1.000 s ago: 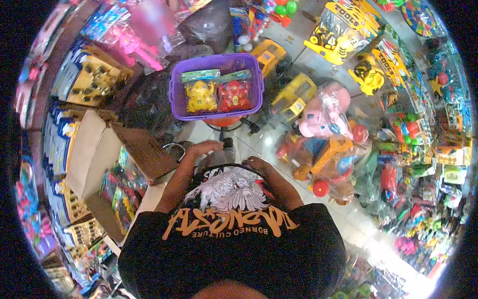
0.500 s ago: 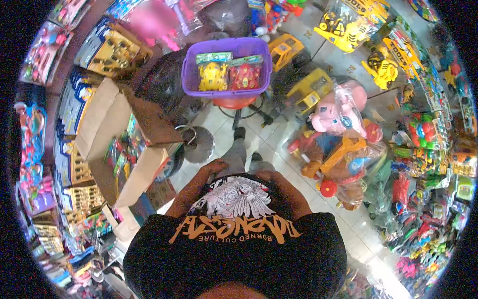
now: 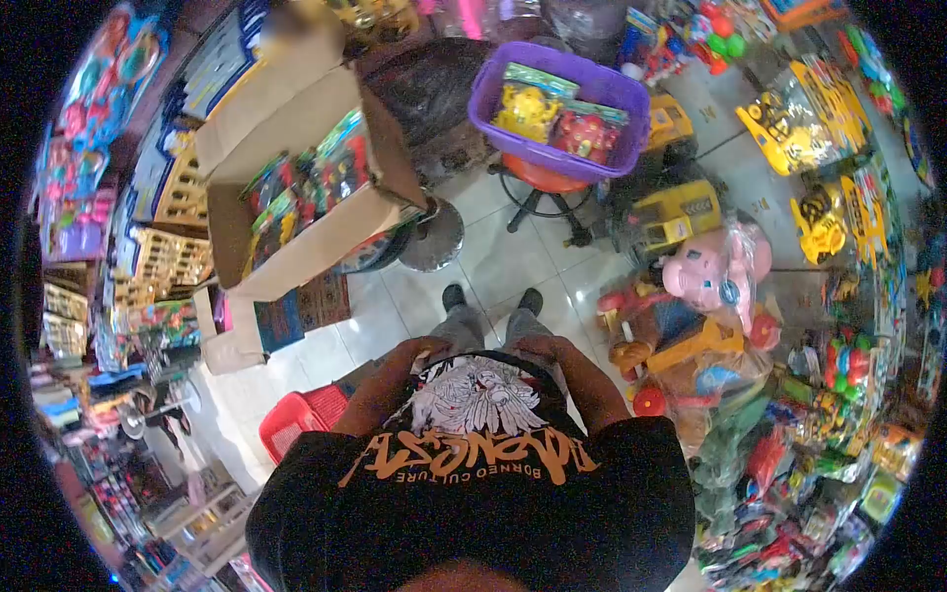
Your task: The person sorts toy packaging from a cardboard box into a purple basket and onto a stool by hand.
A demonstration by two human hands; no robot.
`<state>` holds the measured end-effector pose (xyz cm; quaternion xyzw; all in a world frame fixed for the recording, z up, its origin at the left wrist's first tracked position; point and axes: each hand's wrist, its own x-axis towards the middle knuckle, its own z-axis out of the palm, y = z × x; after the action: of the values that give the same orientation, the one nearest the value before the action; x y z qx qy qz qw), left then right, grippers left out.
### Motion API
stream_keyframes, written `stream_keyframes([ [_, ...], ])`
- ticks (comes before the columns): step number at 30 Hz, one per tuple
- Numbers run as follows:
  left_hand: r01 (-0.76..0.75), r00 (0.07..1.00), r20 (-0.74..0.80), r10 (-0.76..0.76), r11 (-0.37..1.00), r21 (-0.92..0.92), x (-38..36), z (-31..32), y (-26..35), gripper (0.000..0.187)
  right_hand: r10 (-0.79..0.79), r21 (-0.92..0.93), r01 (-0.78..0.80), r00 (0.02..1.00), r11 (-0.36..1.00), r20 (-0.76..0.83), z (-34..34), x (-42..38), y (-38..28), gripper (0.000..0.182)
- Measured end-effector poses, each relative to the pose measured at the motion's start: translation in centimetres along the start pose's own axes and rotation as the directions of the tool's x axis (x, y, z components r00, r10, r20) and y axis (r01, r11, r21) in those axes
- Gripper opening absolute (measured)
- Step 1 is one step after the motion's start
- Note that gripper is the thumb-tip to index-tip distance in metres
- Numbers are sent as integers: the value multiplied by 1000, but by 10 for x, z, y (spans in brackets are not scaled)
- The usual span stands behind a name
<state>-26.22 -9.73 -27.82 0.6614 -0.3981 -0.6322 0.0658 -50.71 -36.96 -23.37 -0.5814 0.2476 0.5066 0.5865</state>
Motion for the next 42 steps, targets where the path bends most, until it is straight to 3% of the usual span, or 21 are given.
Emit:
stream_keyframes([
  [6,-206,976,-63,208,978,38,-25,37,-94,63,90,-170,-86,996,982,14,-1,5,-50,60],
  [12,-400,906,-107,410,910,106,-24,55,-154,62,-83,-414,69,996,908,-14,25,90,-65,49],
  [14,-463,868,-137,477,878,120,-27,66,-174,61,-231,-620,256,965,742,122,40,129,-83,47],
  [15,-385,913,-147,380,923,-2,-30,66,-182,56,-213,-634,249,968,732,135,47,126,-99,47],
  [16,-386,911,-166,377,922,-19,-58,62,-152,56,-222,-776,201,972,597,80,52,116,-122,46],
  [17,-143,960,-268,74,958,-247,-111,34,-134,54,-253,-887,139,967,440,26,55,109,-149,47],
  [18,-147,957,-280,73,956,-253,-120,35,-135,54,-106,-610,-76,961,789,-256,65,105,-172,47],
  [20,-148,886,-461,-50,912,-383,-132,32,-133,58,-169,-513,-15,936,858,-310,74,102,-203,47],
  [21,9,897,-384,-217,880,-474,-139,19,-123,60,-223,-405,59,901,912,-371,75,101,-217,47],
  [22,-2,872,-428,-237,874,-487,-143,10,-122,60,-338,-447,116,823,887,-457,81,104,-227,39],
  [24,-20,854,-457,-249,862,-506,-161,-6,-104,61,-475,-21,500,808,866,-349,80,105,-249,35],
  [26,-206,814,-545,-198,779,-592,-221,-59,-51,58,-575,-2,599,767,801,-285,78,82,-290,31],
  [28,-338,721,-669,-182,750,-569,-237,-87,-40,50,-514,65,539,828,840,-225,93,-15,-374,34],
  [31,-460,701,-710,-65,720,-520,-312,-152,12,42,-632,2,632,775,775,11,69,-78,-447,35],
  [33,-566,706,-698,122,689,-453,-357,-190,42,39,-761,99,762,611,640,220,52,-118,-493,35],
  [34,-563,698,-707,112,696,-446,-374,-207,56,39,-766,98,769,599,632,233,43,-126,-513,35],
  [36,-656,473,-866,160,720,-225,-398,-240,77,34,-895,154,886,413,438,172,22,-132,-549,37],
  [37,-648,471,-868,158,729,-218,-402,-257,80,34,-899,158,890,400,427,177,14,-130,-567,37],
  [39,-452,445,-891,87,881,-139,-407,-288,84,30,-871,-153,858,488,490,-53,3,-121,-601,45],
  [40,-288,451,-887,97,957,-42,-411,-302,86,30,-875,-144,863,481,484,-56,-7,-115,-612,45],
  [42,-156,451,-890,72,988,1,-396,-323,73,34,-735,-479,670,674,567,72,-27,-96,-626,55],
])
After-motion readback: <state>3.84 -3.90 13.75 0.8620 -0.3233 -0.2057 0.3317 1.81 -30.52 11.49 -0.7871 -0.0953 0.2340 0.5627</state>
